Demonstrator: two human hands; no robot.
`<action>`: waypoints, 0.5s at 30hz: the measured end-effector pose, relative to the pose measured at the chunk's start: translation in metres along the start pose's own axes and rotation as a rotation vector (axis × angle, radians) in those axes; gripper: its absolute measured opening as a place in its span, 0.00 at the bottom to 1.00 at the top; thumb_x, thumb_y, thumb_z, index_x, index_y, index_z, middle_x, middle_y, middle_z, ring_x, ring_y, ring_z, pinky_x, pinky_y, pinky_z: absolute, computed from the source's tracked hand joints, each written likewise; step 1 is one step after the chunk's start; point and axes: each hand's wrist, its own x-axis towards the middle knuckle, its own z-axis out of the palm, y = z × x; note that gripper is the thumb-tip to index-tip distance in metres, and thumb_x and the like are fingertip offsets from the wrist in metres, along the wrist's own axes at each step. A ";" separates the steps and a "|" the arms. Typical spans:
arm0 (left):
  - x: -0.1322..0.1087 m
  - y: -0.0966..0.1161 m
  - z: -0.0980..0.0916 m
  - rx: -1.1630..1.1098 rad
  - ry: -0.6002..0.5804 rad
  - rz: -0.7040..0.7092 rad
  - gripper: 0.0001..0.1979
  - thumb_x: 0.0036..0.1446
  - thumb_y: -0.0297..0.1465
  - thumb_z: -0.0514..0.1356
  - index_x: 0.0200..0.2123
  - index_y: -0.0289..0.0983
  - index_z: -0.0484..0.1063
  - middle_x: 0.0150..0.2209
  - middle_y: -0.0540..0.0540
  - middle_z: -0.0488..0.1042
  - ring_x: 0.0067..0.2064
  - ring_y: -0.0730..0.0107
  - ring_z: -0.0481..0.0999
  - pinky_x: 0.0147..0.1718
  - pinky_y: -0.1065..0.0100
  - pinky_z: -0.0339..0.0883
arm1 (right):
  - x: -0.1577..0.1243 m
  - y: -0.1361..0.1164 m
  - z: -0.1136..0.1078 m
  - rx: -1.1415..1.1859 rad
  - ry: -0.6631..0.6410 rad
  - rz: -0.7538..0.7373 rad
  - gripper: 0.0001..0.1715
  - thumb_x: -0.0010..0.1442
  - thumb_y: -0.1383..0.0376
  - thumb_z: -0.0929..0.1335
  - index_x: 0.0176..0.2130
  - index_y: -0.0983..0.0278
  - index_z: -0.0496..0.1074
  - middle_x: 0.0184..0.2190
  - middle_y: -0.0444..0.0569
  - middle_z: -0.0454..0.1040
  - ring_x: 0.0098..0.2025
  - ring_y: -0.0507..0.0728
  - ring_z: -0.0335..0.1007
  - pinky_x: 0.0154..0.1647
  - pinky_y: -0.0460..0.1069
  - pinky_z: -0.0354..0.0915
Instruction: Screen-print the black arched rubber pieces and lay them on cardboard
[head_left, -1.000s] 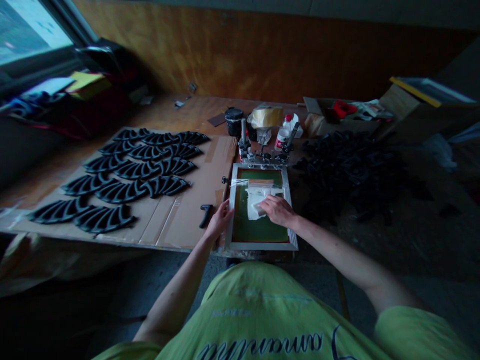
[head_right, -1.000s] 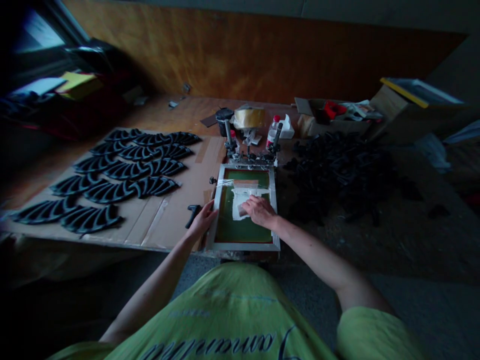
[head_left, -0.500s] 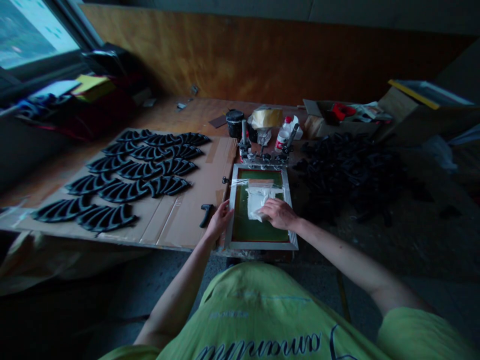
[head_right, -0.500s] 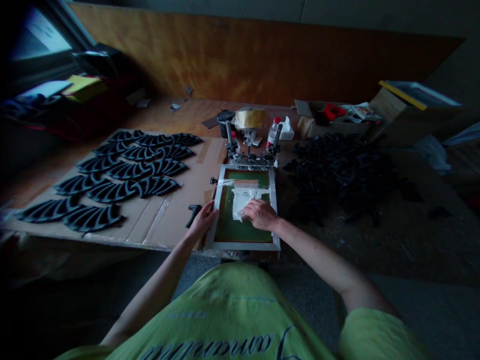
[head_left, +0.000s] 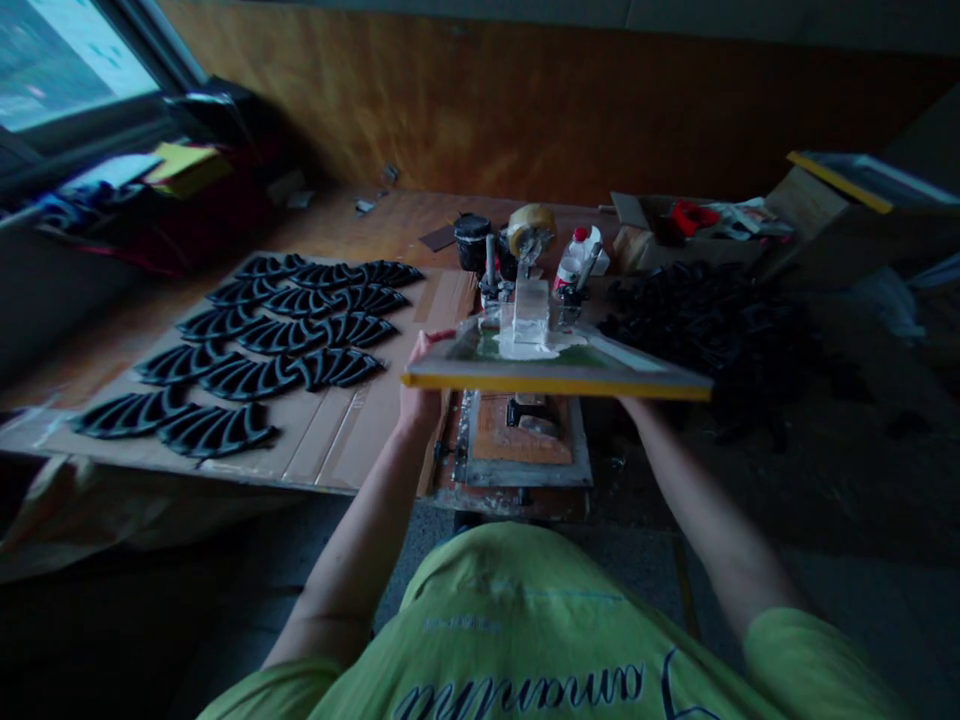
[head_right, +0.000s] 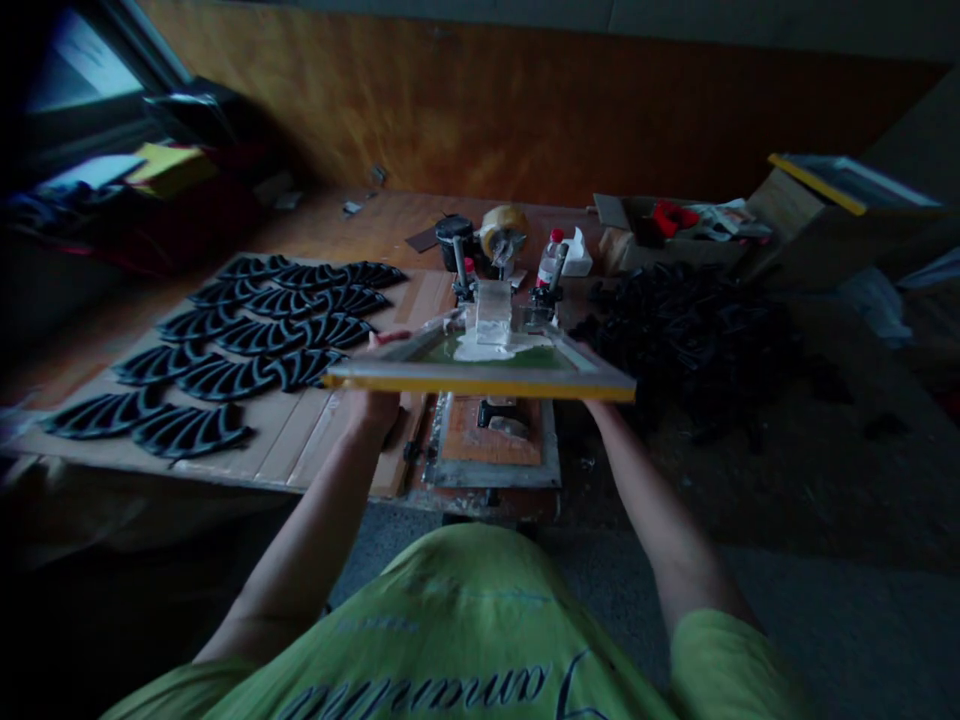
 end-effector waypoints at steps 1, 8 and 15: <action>0.010 0.008 0.007 -0.034 -0.003 0.028 0.28 0.63 0.54 0.51 0.46 0.37 0.74 0.38 0.44 0.78 0.39 0.68 0.78 0.35 0.68 0.73 | -0.016 0.001 0.011 -0.011 -0.066 -0.037 0.22 0.66 0.48 0.65 0.36 0.62 0.75 0.29 0.47 0.75 0.34 0.57 0.71 0.40 0.52 0.67; 0.002 0.009 0.023 -0.049 -0.027 -0.061 0.31 0.63 0.56 0.50 0.55 0.38 0.67 0.42 0.40 0.80 0.39 0.66 0.81 0.34 0.68 0.74 | -0.084 -0.039 0.071 -0.178 -0.304 -0.196 0.10 0.61 0.62 0.72 0.30 0.61 0.70 0.31 0.50 0.74 0.39 0.58 0.68 0.42 0.50 0.64; -0.100 -0.072 0.021 -0.072 -0.276 -0.776 0.33 0.55 0.59 0.57 0.48 0.35 0.70 0.40 0.37 0.80 0.39 0.59 0.81 0.33 0.64 0.74 | -0.117 -0.106 0.069 0.065 -0.288 -0.276 0.05 0.67 0.63 0.67 0.37 0.60 0.70 0.37 0.51 0.75 0.45 0.60 0.69 0.46 0.53 0.66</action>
